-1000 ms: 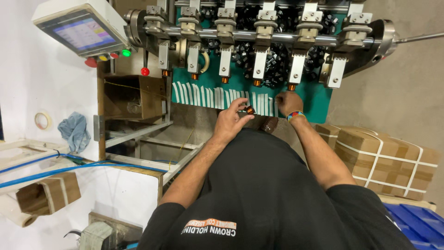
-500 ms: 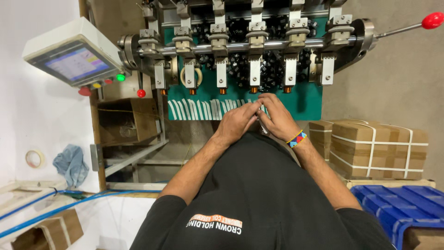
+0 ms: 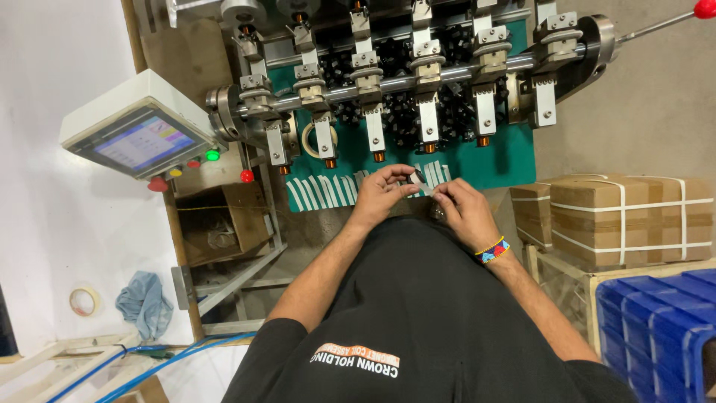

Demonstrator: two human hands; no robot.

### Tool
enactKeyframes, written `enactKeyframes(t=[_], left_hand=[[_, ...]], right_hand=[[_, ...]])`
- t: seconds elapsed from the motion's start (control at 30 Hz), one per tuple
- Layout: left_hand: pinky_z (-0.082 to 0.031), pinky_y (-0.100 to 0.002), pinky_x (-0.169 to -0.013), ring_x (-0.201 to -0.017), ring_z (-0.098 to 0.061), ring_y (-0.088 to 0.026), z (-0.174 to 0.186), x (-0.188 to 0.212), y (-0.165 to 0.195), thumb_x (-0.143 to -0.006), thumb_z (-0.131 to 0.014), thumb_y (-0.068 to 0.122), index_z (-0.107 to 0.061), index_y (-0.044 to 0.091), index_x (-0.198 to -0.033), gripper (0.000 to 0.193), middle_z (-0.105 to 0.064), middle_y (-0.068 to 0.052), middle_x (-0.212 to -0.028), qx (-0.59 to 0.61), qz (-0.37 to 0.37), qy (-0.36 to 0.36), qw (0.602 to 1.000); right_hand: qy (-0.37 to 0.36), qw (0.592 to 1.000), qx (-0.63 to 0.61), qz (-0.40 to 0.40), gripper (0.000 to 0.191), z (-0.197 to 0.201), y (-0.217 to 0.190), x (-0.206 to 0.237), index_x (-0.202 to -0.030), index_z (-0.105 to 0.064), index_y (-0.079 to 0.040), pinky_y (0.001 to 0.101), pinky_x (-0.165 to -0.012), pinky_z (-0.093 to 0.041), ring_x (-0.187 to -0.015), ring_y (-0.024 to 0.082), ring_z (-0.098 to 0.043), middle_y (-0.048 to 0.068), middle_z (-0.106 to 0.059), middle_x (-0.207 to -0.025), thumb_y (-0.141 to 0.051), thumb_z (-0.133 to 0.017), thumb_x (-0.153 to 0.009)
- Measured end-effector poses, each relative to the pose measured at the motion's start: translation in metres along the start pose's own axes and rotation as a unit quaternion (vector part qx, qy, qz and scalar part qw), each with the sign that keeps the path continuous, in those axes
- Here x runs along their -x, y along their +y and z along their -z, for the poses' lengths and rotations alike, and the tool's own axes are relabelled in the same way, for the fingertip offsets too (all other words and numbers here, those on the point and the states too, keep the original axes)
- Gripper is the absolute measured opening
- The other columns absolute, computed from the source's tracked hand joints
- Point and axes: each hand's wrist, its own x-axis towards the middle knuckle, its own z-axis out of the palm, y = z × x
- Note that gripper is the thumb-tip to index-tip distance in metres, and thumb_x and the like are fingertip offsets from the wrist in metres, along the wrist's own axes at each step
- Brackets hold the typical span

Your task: The person repeatedly picks small black and copper cylindrical components and places them into slots on a green fixture attached to a machine. They also apply tape to the fixture and use shears to trim a wire or tape. The person continues placing components one by one into the fixture throughout the clip.

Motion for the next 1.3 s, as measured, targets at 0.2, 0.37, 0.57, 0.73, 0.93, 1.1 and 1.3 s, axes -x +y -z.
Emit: enactKeyframes(t=[0.2,0.37,0.57,0.73,0.93,1.1,1.3], left_hand=[[-0.032,-0.017,-0.046,-0.054,-0.045,0.0,0.006,0.006,-0.017,-0.096,-0.07,0.009,-0.061,0.0,-0.13,0.036,-0.076,-0.004,-0.103,0.128,0.21,-0.021,0.969],[-0.048,-0.019,-0.066,-0.086,-0.065,-0.005,-0.003,0.007,-0.013,-0.1,-0.07,0.008,-0.06,-0.002,-0.14,0.043,-0.076,-0.007,-0.11,0.083,0.188,-0.058,0.977],[-0.059,-0.033,-0.086,-0.106,-0.074,-0.021,-0.039,0.008,0.01,-0.097,-0.071,0.006,-0.056,0.016,-0.149,0.055,-0.077,-0.014,-0.118,-0.276,-0.023,-0.01,0.961],[-0.061,-0.035,-0.087,-0.107,-0.077,-0.024,-0.064,0.0,0.022,-0.098,-0.068,0.009,-0.049,0.022,-0.152,0.059,-0.077,-0.016,-0.118,-0.323,-0.021,0.016,0.946],[-0.059,-0.035,-0.092,-0.111,-0.074,-0.025,-0.088,-0.007,0.008,-0.097,-0.068,0.007,-0.04,0.021,-0.159,0.069,-0.076,-0.017,-0.12,-0.331,-0.044,-0.007,0.943],[-0.056,-0.035,-0.09,-0.097,-0.068,-0.019,-0.091,-0.021,-0.028,-0.096,-0.071,0.01,-0.035,0.01,-0.163,0.076,-0.074,-0.017,-0.103,-0.137,0.083,-0.106,0.981],[-0.055,-0.032,-0.076,-0.091,-0.071,-0.021,-0.131,-0.057,-0.054,-0.088,-0.085,0.03,-0.059,0.008,-0.132,0.056,-0.077,-0.014,-0.105,-0.553,-0.121,-0.01,0.825]], right_hand=[[0.082,0.967,0.195,0.144,0.006,-0.003,-0.016,-0.014,-0.099,-0.071,-0.008,0.0437,-0.076,-0.044,-0.09,0.031,-0.062,0.009,-0.063,-0.092,-0.012,-0.07,-0.095],[0.099,0.97,0.176,0.136,0.006,-0.006,-0.006,-0.012,-0.098,-0.075,-0.01,0.0414,-0.077,-0.047,-0.089,0.028,-0.066,0.007,-0.069,-0.092,-0.01,-0.07,-0.094],[0.056,0.975,-0.186,-0.108,0.025,0.007,0.018,-0.006,-0.126,-0.073,-0.006,0.0236,-0.071,-0.057,-0.082,0.007,-0.069,0.004,-0.076,-0.097,-0.013,-0.065,-0.103],[0.003,0.975,-0.22,0.001,0.036,0.029,0.023,0.009,-0.133,-0.065,-0.002,0.022,-0.076,-0.055,-0.088,0.005,-0.064,0.0,-0.07,-0.101,-0.009,-0.069,-0.098],[-0.047,0.99,-0.126,0.054,0.033,0.07,0.023,-0.002,-0.122,-0.069,-0.004,0.0235,-0.067,-0.053,-0.075,0.007,-0.063,0.001,-0.067,-0.088,-0.01,-0.078,-0.09],[-0.179,0.981,-0.024,0.074,0.03,0.107,0.054,-0.017,-0.11,-0.072,-0.007,0.029,-0.059,-0.051,-0.062,0.013,-0.063,0.006,-0.067,-0.072,-0.019,-0.079,-0.084],[-0.197,0.955,0.22,0.002,0.032,0.101,0.146,-0.045,-0.104,-0.074,-0.011,0.0463,-0.068,-0.055,-0.072,0.035,-0.07,0.016,-0.071,-0.073,-0.028,-0.078,-0.078]])
